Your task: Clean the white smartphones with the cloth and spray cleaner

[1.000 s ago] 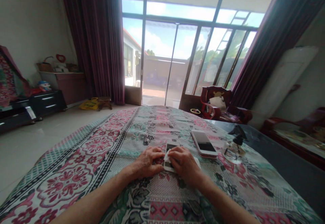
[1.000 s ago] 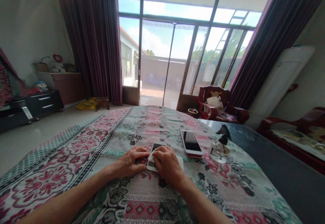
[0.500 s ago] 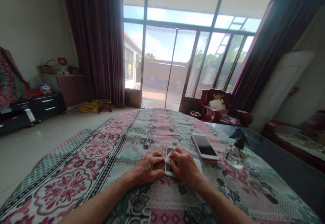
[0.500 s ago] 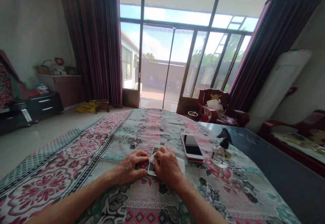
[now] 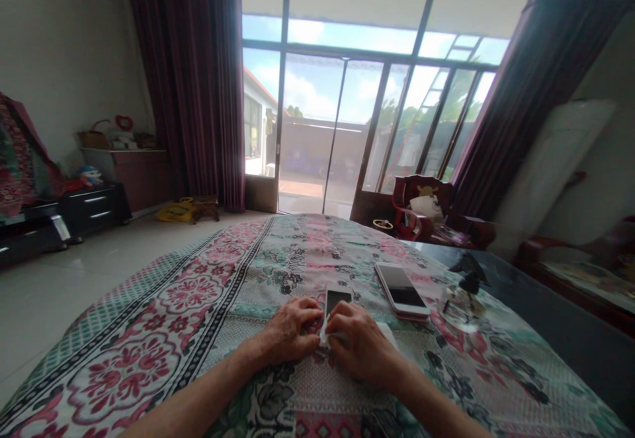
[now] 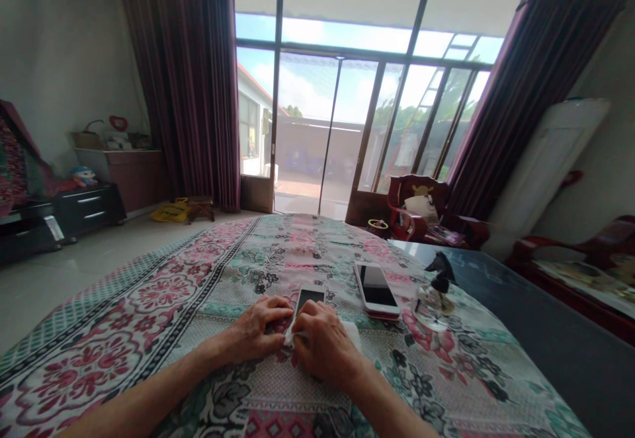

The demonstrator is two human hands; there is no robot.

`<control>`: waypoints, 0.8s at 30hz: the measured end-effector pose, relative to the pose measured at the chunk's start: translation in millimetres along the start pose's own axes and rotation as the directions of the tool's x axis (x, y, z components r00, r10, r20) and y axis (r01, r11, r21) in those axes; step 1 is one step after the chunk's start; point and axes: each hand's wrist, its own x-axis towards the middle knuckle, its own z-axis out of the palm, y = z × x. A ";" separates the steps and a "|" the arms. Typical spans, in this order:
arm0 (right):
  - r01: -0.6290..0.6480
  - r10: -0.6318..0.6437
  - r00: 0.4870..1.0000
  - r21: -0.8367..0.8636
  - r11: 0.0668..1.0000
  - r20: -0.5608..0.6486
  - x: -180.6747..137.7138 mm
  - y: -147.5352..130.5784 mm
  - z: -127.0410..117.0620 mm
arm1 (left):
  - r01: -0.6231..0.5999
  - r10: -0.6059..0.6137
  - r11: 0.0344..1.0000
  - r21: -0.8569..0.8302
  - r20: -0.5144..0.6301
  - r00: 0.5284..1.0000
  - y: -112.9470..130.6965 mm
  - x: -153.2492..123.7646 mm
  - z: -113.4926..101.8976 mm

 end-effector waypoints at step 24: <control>-0.062 0.051 0.996 -0.154 0.986 -0.073 10.8 13.7 -1.3 | 0.049 -0.047 0.996 0.070 -0.031 0.998 -0.3 -1.2 1.4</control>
